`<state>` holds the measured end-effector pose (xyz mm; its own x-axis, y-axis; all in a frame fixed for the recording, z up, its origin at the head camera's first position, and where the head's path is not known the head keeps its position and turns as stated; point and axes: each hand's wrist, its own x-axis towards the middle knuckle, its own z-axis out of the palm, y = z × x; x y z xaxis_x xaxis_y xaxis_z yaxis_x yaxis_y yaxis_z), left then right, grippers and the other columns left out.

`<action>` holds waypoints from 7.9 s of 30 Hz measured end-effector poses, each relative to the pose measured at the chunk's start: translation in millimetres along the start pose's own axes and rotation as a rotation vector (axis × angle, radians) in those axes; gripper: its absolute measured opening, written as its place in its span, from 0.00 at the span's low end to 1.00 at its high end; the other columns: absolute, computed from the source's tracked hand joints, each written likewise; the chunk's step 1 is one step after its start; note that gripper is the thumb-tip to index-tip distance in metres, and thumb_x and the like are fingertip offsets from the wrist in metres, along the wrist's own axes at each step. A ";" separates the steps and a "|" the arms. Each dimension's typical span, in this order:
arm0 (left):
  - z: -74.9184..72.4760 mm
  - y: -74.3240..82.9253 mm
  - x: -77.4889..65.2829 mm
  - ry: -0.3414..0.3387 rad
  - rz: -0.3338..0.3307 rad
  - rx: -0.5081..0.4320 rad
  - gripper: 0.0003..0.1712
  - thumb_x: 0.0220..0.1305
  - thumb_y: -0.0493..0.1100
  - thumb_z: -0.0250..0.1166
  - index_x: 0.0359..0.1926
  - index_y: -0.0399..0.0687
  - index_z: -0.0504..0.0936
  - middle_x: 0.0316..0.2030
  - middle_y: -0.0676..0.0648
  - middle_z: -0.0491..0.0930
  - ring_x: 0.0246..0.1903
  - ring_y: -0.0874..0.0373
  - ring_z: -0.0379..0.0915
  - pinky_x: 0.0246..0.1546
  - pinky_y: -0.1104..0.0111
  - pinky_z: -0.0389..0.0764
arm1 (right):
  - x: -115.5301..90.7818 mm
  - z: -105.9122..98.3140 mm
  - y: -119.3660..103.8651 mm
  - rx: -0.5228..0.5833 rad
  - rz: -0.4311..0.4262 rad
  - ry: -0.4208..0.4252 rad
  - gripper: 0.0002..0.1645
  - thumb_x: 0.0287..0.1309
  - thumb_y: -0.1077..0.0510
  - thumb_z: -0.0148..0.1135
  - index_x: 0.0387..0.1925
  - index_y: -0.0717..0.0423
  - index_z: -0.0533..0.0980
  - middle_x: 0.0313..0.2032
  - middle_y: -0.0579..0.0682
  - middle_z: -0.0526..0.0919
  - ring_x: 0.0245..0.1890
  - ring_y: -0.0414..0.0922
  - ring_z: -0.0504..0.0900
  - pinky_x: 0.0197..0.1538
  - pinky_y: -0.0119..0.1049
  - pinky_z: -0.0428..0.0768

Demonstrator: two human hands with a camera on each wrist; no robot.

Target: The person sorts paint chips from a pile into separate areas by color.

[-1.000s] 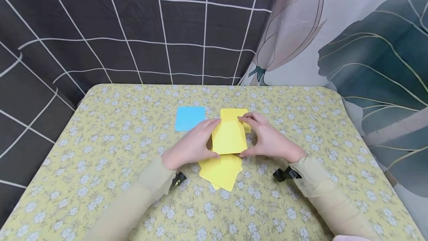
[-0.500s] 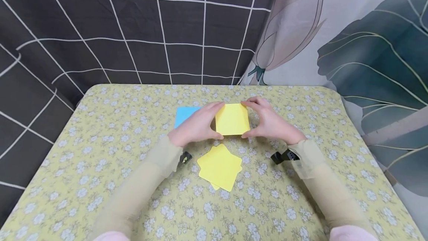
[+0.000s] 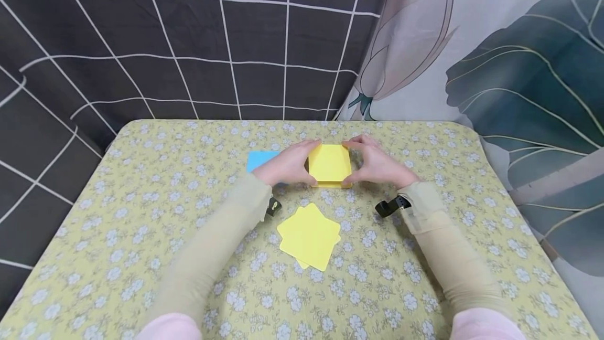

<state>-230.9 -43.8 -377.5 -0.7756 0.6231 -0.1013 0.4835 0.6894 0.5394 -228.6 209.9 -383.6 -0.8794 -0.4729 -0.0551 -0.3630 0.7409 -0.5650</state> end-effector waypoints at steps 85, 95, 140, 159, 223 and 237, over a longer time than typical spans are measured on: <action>42.9 1.3 -119.9 -0.073 0.139 -0.048 0.64 0.43 0.58 0.85 0.76 0.41 0.63 0.74 0.45 0.62 0.73 0.49 0.55 0.72 0.56 0.59 | -97.0 66.5 -70.3 -0.147 -0.098 0.025 0.70 0.33 0.29 0.83 0.72 0.63 0.67 0.66 0.57 0.72 0.65 0.54 0.72 0.66 0.50 0.73; 48.3 -0.5 -123.9 -0.085 0.136 -0.057 0.61 0.43 0.51 0.85 0.75 0.40 0.64 0.72 0.45 0.66 0.71 0.50 0.60 0.70 0.59 0.64 | -106.3 80.6 -79.1 -0.160 -0.074 0.014 0.70 0.29 0.28 0.84 0.69 0.64 0.70 0.55 0.50 0.76 0.50 0.44 0.74 0.52 0.41 0.81; 40.5 -6.7 -122.4 -0.007 0.066 -0.049 0.62 0.48 0.49 0.84 0.78 0.40 0.58 0.75 0.43 0.61 0.73 0.49 0.55 0.71 0.59 0.62 | -79.7 74.5 -85.2 -0.156 -0.130 0.017 0.65 0.28 0.37 0.88 0.67 0.65 0.72 0.53 0.50 0.70 0.46 0.44 0.72 0.51 0.38 0.80; 19.4 -36.2 -124.5 0.136 -0.020 -0.125 0.63 0.48 0.50 0.83 0.78 0.40 0.57 0.76 0.43 0.58 0.74 0.46 0.54 0.72 0.53 0.60 | -32.6 67.5 -82.8 -0.090 -0.165 0.054 0.64 0.36 0.38 0.85 0.70 0.65 0.68 0.64 0.55 0.70 0.62 0.50 0.71 0.65 0.45 0.74; 19.1 -23.3 3.3 0.026 -0.032 0.002 0.65 0.50 0.59 0.80 0.78 0.36 0.55 0.72 0.39 0.65 0.67 0.47 0.65 0.68 0.59 0.68 | 22.3 14.8 -4.8 -0.157 0.001 -0.105 0.59 0.34 0.48 0.83 0.70 0.64 0.70 0.62 0.59 0.71 0.58 0.55 0.70 0.61 0.50 0.75; 28.8 -14.9 6.4 0.004 0.004 -0.029 0.63 0.55 0.53 0.79 0.79 0.35 0.51 0.75 0.37 0.58 0.72 0.44 0.58 0.72 0.54 0.61 | 19.0 23.8 -3.9 -0.053 0.008 -0.065 0.67 0.33 0.49 0.85 0.75 0.62 0.62 0.73 0.63 0.57 0.68 0.61 0.59 0.65 0.63 0.68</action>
<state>-231.4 -39.5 -410.2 -0.7752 0.6245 -0.0953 0.4748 0.6755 0.5642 -236.6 186.7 -402.0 -0.8609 -0.4960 -0.1136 -0.3738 0.7680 -0.5201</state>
